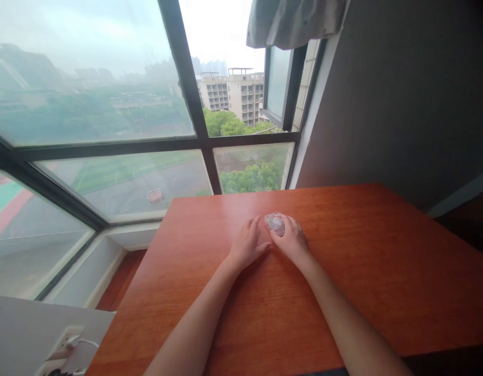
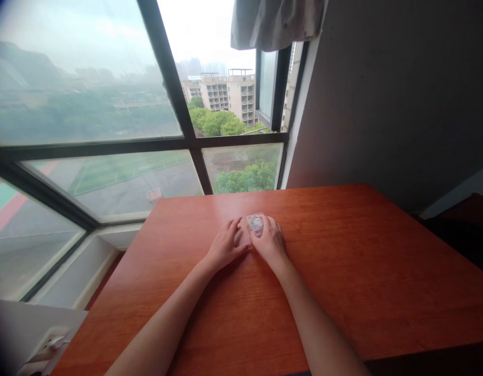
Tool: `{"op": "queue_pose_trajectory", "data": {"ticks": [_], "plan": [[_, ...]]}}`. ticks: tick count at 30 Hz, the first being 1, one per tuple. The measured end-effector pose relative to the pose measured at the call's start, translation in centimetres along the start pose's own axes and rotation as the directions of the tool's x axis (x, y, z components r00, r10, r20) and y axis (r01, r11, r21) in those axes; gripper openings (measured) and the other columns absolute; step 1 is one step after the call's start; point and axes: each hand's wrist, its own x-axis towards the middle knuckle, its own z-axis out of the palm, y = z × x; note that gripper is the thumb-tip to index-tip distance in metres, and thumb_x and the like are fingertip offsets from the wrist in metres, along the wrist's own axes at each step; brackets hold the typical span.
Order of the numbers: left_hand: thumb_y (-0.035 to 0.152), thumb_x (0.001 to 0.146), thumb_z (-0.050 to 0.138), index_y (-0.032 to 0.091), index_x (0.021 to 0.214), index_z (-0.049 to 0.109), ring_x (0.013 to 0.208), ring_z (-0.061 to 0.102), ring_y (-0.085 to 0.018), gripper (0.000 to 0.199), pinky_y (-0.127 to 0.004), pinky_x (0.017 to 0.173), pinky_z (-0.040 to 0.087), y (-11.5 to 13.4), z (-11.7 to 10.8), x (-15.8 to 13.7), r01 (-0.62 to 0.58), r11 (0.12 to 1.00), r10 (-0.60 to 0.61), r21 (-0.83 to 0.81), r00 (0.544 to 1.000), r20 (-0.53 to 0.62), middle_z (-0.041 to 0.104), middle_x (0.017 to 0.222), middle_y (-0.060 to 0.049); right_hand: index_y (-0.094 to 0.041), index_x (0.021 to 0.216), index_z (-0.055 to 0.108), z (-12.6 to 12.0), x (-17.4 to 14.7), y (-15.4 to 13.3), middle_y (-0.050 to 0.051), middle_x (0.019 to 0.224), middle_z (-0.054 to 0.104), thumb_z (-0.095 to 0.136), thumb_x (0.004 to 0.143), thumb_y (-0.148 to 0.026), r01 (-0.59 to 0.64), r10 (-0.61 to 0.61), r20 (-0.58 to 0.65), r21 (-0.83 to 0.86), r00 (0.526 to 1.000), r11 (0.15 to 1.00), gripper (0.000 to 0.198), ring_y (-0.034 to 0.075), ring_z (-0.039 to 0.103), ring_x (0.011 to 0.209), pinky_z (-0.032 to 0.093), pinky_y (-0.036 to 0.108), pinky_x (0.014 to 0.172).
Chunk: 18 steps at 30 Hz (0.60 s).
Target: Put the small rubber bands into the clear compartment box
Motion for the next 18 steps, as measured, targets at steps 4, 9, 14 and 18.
{"op": "queue_pose_trajectory", "data": {"ticks": [4, 9, 14, 18], "plan": [[0.019, 0.07, 0.063, 0.018, 0.143, 0.027, 0.122, 0.047, -0.028, 0.081, -0.042, 0.102, 0.04, -0.2, 0.2, 0.1, 0.002, 1.0, -0.002, -0.023, 1.0, -0.015, 0.042, 0.137, -0.016, -0.02, 0.122, 0.054, 0.9, -1.3, -2.1, 0.011, 0.116, 0.06, 0.06, 0.075, -0.035, 0.083, -0.086, 0.038, 0.08, 0.996, 0.993, 0.05, 0.025, 0.056, 0.107, 0.047, 0.038, 0.093], [0.021, 0.071, 0.065, 0.017, 0.14, 0.031, 0.116, 0.051, -0.027, 0.077, -0.042, 0.099, 0.043, -0.4, 0.1, 0.3, 0.048, 0.986, -0.061, -0.159, 0.995, -0.079, 0.048, 0.13, -0.015, -0.02, 0.122, 0.055, 0.7, -1.7, -3.1, 0.01, 0.116, 0.062, 0.061, 0.077, -0.04, 0.065, -0.078, 0.09, 0.143, 0.993, 0.988, 0.05, 0.024, 0.06, 0.104, 0.049, 0.036, 0.09], [0.024, 0.067, 0.072, 0.017, 0.14, 0.032, 0.115, 0.053, -0.025, 0.083, -0.041, 0.1, 0.043, -0.6, 0.0, 0.6, 0.04, 0.946, -0.068, -0.321, 0.995, -0.076, 0.05, 0.128, -0.014, -0.025, 0.123, 0.056, -0.3, -1.6, -3.6, 0.006, 0.116, 0.065, 0.061, 0.077, -0.042, 0.021, -0.042, 0.129, 0.161, 0.991, 0.987, 0.049, 0.023, 0.064, 0.097, 0.052, 0.033, 0.083], [0.021, 0.065, 0.073, 0.017, 0.141, 0.028, 0.112, 0.055, -0.025, 0.088, -0.041, 0.098, 0.045, -1.0, 0.2, 0.7, 0.057, 0.9, -0.088, -0.432, 0.995, -0.052, 0.05, 0.129, -0.014, -0.028, 0.121, 0.06, -0.7, -1.5, -3.8, 0.003, 0.121, 0.064, 0.06, 0.079, -0.042, 0.055, -0.079, 0.126, 0.181, 0.989, 0.982, 0.043, 0.022, 0.063, 0.102, 0.05, 0.032, 0.089]]}}
